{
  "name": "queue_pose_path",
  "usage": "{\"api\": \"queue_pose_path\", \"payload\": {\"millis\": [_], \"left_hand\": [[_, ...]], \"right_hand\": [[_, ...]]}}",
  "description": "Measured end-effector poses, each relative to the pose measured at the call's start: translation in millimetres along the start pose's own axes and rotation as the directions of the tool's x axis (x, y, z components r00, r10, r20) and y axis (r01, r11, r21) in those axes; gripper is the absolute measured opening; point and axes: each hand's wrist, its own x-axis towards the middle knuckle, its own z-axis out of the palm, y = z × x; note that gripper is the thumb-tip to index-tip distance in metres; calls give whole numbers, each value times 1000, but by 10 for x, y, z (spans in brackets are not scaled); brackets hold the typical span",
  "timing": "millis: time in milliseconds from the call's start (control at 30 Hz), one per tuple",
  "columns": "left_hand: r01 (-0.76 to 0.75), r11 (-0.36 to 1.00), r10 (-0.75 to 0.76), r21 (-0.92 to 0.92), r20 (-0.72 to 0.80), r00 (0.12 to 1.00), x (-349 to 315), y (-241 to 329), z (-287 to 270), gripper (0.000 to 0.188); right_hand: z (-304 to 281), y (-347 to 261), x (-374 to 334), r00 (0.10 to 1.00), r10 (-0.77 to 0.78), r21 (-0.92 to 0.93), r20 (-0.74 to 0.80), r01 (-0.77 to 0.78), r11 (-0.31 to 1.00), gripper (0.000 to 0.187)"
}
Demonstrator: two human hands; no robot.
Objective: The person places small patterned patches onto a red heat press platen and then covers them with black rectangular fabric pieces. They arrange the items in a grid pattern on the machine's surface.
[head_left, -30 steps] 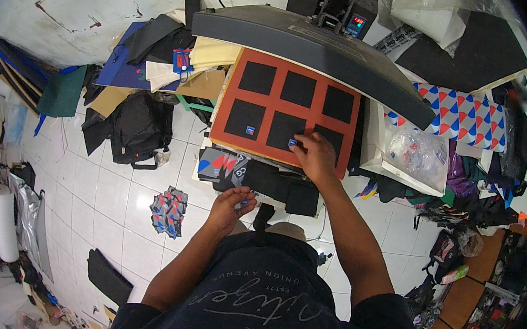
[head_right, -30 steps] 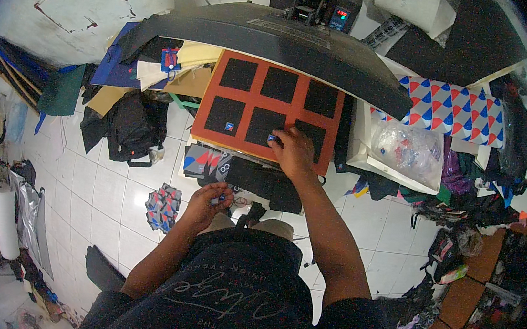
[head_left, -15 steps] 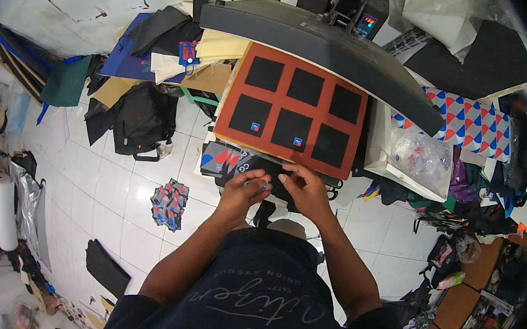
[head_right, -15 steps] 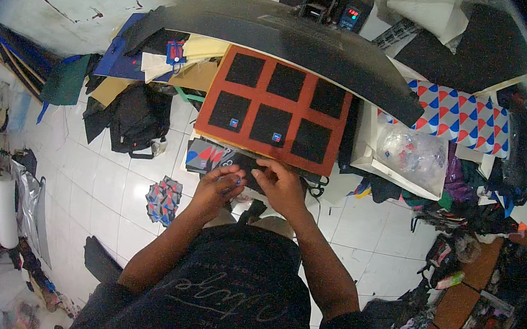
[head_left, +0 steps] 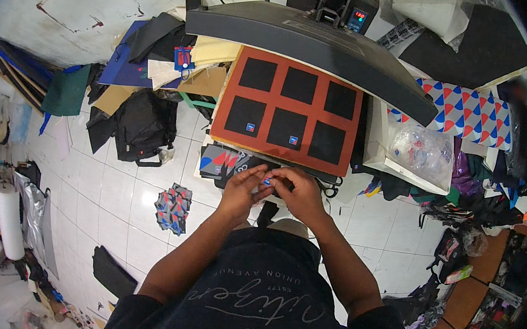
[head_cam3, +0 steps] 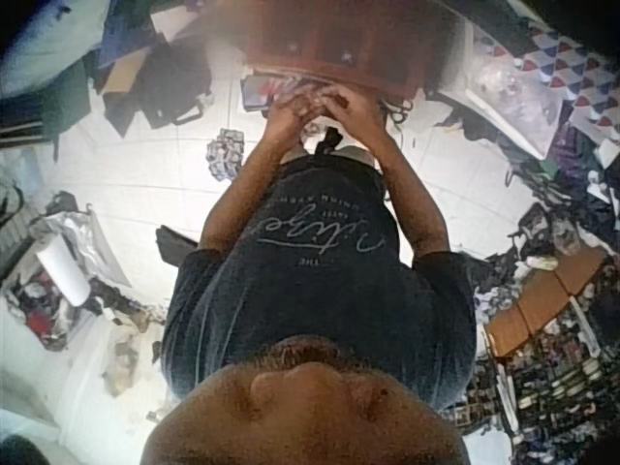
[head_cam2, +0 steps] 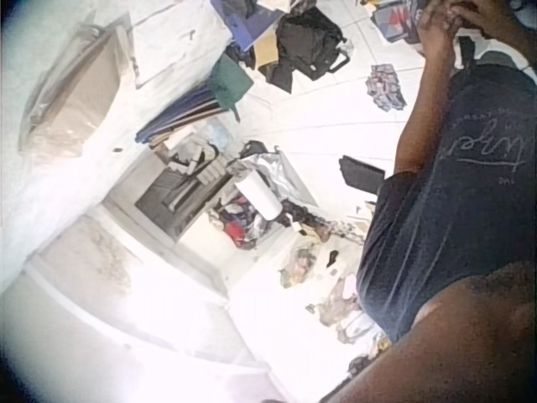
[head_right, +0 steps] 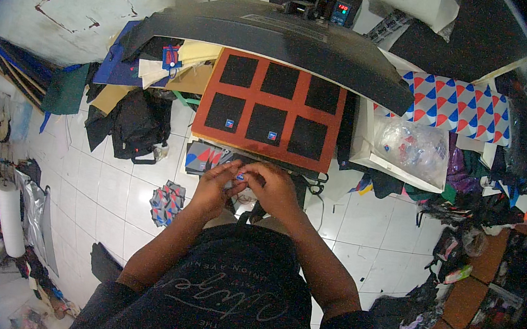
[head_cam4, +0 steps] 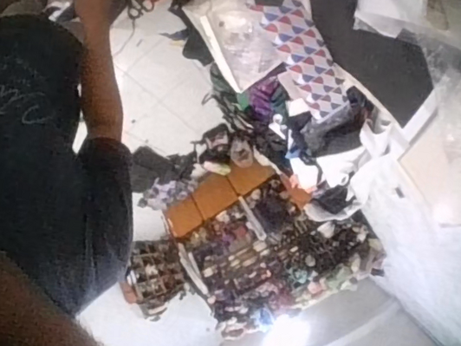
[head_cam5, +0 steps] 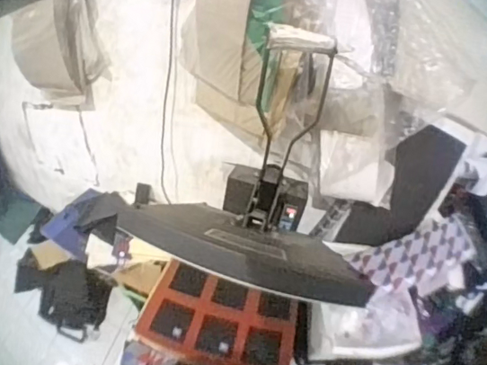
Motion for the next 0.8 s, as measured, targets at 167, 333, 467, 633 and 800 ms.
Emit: {"api": "queue_pose_path", "payload": {"millis": [167, 333, 467, 633, 800], "left_hand": [[59, 995, -55, -83, 42, 998, -21, 64, 3, 35], [38, 999, -38, 0, 80, 996, -14, 52, -40, 35], [55, 998, -56, 22, 75, 996, -28, 44, -40, 29], [13, 997, -19, 76, 78, 997, -16, -78, -54, 22], [-103, 993, 98, 55, 76, 992, 61, -140, -32, 17]], "right_hand": [[39, 84, -36, 961, -272, -313, -46, 245, 918, 19], [46, 152, -34, 960, -280, -288, -4, 267, 920, 13], [36, 107, -63, 998, 66, 142, -12, -64, 988, 14], [95, 112, -93, 928, 371, 570, 41, -327, 754, 17], [161, 88, -144, 851, 506, 732, 144, -436, 525, 16]]}}
